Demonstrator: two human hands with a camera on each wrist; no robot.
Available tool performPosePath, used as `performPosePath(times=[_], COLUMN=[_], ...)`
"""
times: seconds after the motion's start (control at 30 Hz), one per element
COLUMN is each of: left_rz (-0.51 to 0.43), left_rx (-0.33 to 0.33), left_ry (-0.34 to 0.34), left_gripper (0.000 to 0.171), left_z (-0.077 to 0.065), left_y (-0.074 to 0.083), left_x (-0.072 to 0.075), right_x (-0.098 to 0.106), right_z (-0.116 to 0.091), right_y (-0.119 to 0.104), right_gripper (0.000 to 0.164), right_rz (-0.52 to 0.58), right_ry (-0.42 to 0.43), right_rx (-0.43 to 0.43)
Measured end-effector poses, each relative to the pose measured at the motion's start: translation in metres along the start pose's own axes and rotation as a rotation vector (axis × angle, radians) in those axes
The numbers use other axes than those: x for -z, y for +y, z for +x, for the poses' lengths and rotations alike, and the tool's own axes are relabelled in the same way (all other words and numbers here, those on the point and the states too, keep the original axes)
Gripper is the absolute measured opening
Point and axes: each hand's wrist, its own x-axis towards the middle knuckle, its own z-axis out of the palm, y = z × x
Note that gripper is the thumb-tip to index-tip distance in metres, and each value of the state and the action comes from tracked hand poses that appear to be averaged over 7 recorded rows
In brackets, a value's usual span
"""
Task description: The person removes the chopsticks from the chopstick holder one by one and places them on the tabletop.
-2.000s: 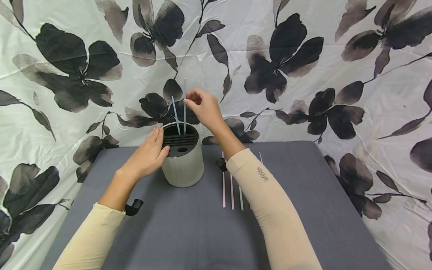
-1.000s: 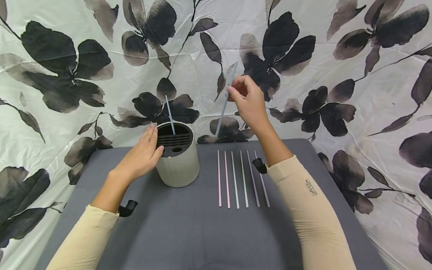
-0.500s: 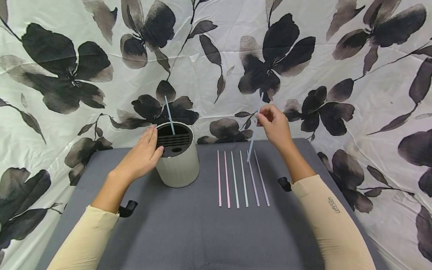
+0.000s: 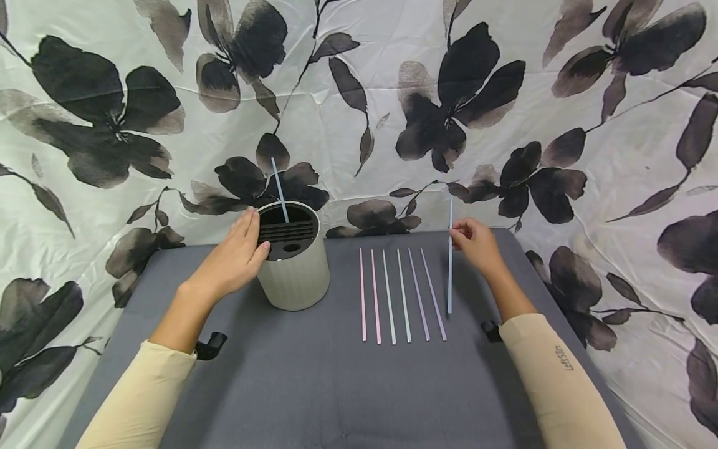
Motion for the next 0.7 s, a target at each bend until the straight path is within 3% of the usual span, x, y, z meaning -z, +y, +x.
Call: performPosePath(times=[0.13,0.3,0.57,0.7], left_rz=[-0.003,-0.001,0.008,0.012], left_rx=[0.003,0.009,0.002,0.006], left_ry=[-0.002,-0.003,0.012,0.003], left_gripper=[0.075,0.075,0.075,0.074], left_z=[0.000,0.001,0.002,0.001], left_y=[0.000,0.001,0.001,0.001], left_x=[-0.001,-0.001,0.000,0.001], right_x=[-0.004,-0.013,-0.024,-0.030], right_z=[-0.003,-0.006,-0.009,-0.011], right_y=[0.020,0.034,0.052,0.059], right_gripper=[0.028,0.028,0.031,0.033], right_rz=[-0.040,-0.009,-0.004,0.048], right_ry=[-0.078,-0.154,-0.189,-0.184], right_rx=[-0.056,-0.106,-0.176,-0.214])
